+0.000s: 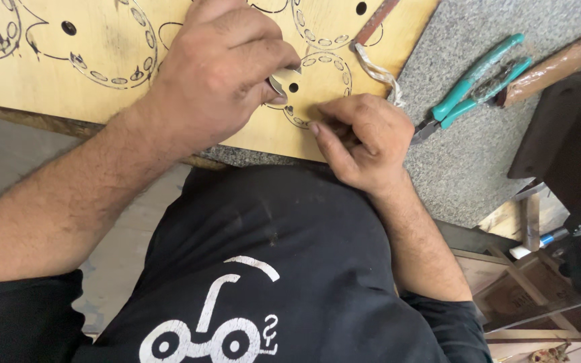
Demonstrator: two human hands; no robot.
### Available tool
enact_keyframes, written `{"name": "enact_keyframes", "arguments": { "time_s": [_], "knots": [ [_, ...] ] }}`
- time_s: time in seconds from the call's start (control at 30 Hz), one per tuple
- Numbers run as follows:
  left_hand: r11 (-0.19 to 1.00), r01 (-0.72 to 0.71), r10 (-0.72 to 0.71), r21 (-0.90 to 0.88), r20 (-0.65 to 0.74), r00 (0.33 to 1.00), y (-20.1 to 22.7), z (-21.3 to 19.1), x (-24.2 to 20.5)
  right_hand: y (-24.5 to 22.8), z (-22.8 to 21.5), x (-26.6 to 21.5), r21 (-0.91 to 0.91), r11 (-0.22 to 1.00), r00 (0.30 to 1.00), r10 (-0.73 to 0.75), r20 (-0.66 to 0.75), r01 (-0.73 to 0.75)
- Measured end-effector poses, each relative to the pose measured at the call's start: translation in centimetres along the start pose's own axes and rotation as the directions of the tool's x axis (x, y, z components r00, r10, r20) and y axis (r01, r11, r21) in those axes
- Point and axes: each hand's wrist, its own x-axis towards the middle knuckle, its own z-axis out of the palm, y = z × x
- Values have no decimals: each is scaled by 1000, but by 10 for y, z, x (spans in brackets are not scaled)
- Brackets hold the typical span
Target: The person repeatedly measures a metal strip against a wooden template, bends it using a manual bending machine, and hammers the bent piece into place. The process is repeated multiple times to form curved metal segments.
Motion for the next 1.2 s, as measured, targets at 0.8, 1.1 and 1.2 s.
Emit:
{"name": "enact_keyframes", "arguments": {
  "time_s": [0.8,1.1,1.2],
  "knots": [
    [952,152,-143,-266,53,988,5,-34,3,-26,3,17,-133,987,996,-87,22,89],
    [747,416,-481,-518,10,876,23,-19,-23,-38,14,38,-207,935,946,-311,-94,287],
    [414,474,-539,-777,210,816,36,-11,-14,-38,-9,18,7,943,929,-327,-175,333]
  ]
}}
